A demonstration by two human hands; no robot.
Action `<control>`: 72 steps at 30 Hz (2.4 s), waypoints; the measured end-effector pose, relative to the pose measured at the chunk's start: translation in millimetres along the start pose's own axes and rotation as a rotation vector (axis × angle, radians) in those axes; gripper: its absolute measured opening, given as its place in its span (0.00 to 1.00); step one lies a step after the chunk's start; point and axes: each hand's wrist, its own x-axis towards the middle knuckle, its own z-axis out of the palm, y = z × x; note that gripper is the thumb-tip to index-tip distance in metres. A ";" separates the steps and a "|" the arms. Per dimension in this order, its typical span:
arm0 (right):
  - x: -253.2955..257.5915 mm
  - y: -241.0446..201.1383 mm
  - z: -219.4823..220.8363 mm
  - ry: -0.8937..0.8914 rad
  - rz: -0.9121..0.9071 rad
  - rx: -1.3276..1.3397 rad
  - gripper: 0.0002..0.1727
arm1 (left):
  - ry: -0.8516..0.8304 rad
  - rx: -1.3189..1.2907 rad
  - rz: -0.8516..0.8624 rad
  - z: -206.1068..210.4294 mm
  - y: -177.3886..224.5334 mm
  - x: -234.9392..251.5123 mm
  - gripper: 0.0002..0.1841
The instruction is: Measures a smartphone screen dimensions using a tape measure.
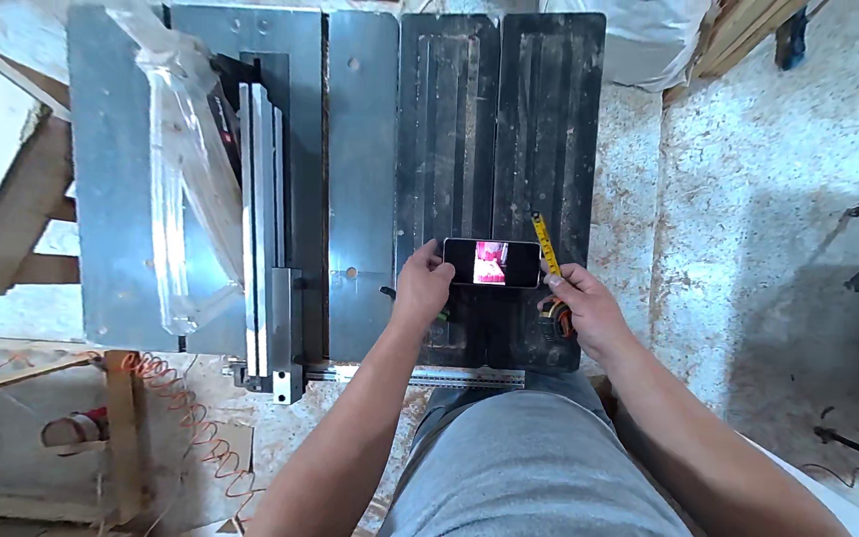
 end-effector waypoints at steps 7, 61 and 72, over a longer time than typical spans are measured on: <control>0.6 -38.5 -0.2 -0.096 -0.195 -0.019 0.10 | -0.235 -0.144 -0.061 -13.2 8.4 2.2 0.32; -200.1 -143.7 -107.4 -0.089 -0.565 -0.579 0.13 | 0.039 -0.510 0.758 49.1 112.0 -211.1 0.19; -196.4 -162.5 -155.2 -0.128 -0.663 -0.876 0.12 | -0.012 -0.450 0.692 78.8 136.4 -238.6 0.38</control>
